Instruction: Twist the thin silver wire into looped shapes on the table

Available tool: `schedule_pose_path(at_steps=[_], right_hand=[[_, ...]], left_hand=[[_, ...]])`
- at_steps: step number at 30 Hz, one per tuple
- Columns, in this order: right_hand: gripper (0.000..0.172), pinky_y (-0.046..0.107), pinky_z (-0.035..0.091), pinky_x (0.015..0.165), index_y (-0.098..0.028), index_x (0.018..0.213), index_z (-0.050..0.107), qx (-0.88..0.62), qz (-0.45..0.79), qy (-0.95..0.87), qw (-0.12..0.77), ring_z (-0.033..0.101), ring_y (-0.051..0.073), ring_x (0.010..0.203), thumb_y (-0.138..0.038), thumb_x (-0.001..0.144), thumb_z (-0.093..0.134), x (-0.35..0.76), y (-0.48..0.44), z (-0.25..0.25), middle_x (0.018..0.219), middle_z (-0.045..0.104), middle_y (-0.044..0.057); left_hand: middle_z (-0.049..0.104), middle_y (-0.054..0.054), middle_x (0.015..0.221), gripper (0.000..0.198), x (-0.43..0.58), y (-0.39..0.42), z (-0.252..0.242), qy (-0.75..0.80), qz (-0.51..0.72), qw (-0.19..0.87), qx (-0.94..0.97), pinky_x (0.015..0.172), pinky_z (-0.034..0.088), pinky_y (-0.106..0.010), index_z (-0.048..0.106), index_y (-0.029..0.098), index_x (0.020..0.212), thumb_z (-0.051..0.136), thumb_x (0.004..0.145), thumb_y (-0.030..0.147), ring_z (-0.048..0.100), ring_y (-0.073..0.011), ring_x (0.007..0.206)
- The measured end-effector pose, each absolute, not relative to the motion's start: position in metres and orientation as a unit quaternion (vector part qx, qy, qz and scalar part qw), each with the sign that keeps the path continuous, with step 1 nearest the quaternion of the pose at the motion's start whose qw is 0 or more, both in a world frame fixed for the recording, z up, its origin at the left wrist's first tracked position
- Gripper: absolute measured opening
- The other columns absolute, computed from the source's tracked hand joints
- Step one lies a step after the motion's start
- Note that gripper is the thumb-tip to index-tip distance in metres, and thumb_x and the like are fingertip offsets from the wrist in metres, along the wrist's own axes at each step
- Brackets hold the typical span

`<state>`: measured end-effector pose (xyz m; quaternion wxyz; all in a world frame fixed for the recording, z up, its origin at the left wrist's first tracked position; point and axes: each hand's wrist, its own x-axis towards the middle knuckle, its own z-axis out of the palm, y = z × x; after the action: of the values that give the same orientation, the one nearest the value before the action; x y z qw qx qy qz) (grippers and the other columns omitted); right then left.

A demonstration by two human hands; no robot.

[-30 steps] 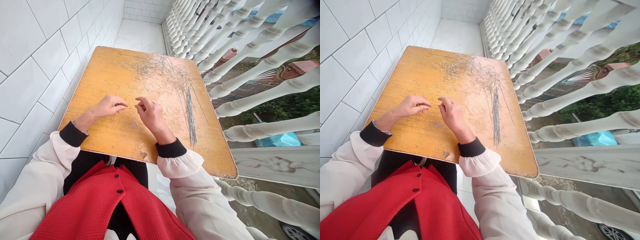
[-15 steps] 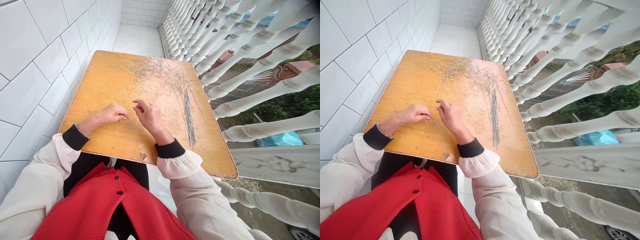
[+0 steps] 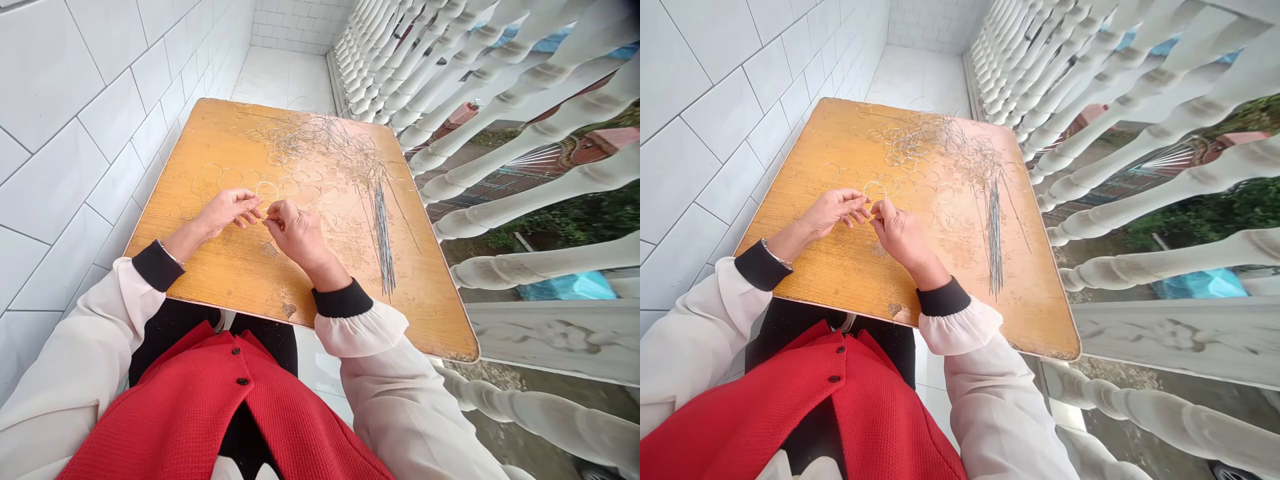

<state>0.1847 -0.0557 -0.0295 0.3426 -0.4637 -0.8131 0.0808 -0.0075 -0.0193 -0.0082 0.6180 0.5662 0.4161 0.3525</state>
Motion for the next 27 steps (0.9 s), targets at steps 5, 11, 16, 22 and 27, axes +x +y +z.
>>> schedule_pose_path(at_steps=[5,11,16,22,27], right_hand=[[0.004,0.03,0.048,0.07,-0.024,0.09,0.054,-0.459,0.127,-0.806,0.35,0.064,0.016,0.072,-0.021,0.088,0.056,0.179,-0.057,-0.029,0.082,0.07,0.003],[0.024,0.03,0.049,0.063,-0.024,0.096,0.052,-0.505,0.335,-0.668,0.432,0.061,0.014,0.062,-0.03,0.08,0.069,0.176,-0.053,-0.037,0.075,0.068,-0.001],[0.041,0.028,0.05,0.058,-0.022,0.1,0.059,-0.488,0.524,-0.561,0.415,0.061,0.013,0.059,-0.044,0.072,0.079,0.177,-0.05,-0.036,0.071,0.069,-0.001],[0.037,0.024,0.053,0.056,-0.019,0.079,0.067,-0.468,0.597,-0.514,0.4,0.061,0.01,0.056,-0.046,0.064,0.087,0.173,-0.052,-0.035,0.068,0.071,0.001],[0.028,0.024,0.055,0.059,-0.018,0.077,0.072,-0.47,0.613,-0.5,0.392,0.066,0.011,0.061,-0.044,0.075,0.081,0.172,-0.054,-0.036,0.076,0.075,0.005]], left_hand=[[0.07,0.0,0.069,0.011,-0.003,-0.019,-0.014,0.409,0.362,0.626,0.557,0.053,0.037,-0.019,0.07,0.013,0.085,0.077,0.076,0.013,0.061,-0.007,0.059],[0.071,-0.001,0.071,0.006,-0.003,-0.019,-0.013,0.42,0.429,0.622,0.503,0.056,0.038,-0.019,0.069,0.012,0.08,0.072,0.076,0.009,0.06,-0.0054,0.059],[0.071,-0.001,0.071,0.007,-0.004,-0.016,-0.012,0.426,0.481,0.629,0.437,0.06,0.043,-0.018,0.068,0.012,0.083,0.069,0.079,0.007,0.062,-0.0052,0.061],[0.069,0.0,0.071,0.007,-0.005,-0.014,-0.012,0.41,0.478,0.652,0.423,0.064,0.047,-0.017,0.069,0.01,0.085,0.071,0.081,0.006,0.062,-0.0041,0.062],[0.067,0.001,0.07,0.001,-0.005,-0.015,-0.011,0.418,0.434,0.668,0.436,0.059,0.045,-0.016,0.069,0.01,0.085,0.07,0.085,0.01,0.06,-0.0033,0.059]])
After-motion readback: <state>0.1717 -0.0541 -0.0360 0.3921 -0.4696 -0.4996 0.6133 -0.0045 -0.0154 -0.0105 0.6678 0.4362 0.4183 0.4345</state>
